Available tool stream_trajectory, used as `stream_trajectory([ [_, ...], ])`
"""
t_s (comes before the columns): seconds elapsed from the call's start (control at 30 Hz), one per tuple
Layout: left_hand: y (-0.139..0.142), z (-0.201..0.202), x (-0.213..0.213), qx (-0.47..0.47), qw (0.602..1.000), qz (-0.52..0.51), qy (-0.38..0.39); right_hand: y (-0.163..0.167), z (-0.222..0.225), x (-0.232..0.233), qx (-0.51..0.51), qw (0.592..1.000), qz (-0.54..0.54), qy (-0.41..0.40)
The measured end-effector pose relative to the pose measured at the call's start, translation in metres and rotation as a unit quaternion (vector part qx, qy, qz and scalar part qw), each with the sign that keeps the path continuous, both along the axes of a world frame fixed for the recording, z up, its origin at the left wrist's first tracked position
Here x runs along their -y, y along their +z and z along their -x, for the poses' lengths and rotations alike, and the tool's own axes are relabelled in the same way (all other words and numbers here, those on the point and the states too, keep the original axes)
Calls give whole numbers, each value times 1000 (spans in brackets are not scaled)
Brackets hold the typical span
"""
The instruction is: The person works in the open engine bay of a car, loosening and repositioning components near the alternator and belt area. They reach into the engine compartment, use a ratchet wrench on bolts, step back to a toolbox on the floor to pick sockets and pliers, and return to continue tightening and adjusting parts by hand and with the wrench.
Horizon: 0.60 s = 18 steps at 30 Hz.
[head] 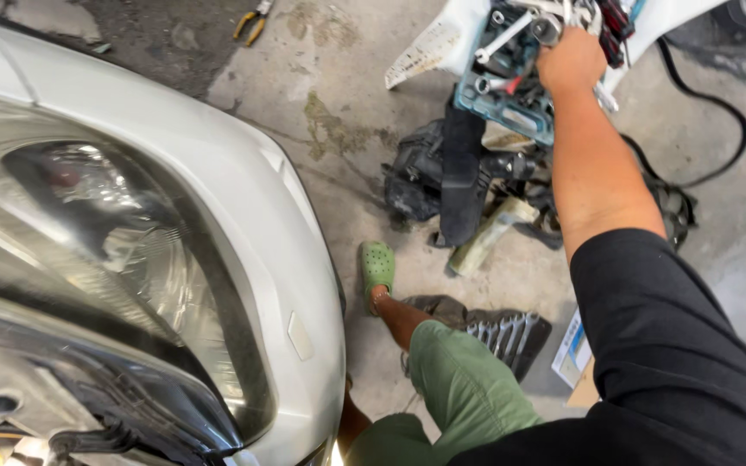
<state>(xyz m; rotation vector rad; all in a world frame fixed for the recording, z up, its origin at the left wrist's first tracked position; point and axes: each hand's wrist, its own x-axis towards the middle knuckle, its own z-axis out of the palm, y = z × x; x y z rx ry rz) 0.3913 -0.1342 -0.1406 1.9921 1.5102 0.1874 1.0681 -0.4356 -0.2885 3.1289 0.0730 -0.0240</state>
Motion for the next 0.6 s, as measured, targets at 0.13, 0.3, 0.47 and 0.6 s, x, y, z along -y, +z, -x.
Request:
stream_trajectory([
  [0.13, 17, -37, 26, 18, 999, 20, 22, 6, 3, -8, 59, 998, -12, -29],
  [0.3, 81, -89, 22, 76, 995, 72, -6, 79, 72, -4, -58, 932, -345, -92],
  [0.47, 185, -114, 33, 182, 973, 133, -55, 235, 264, -24, -299, 734, -602, -93],
  [0.6, 298, -100, 70, 288, 928, 160, -171, 376, 412, -42, -419, 691, -588, -38],
])
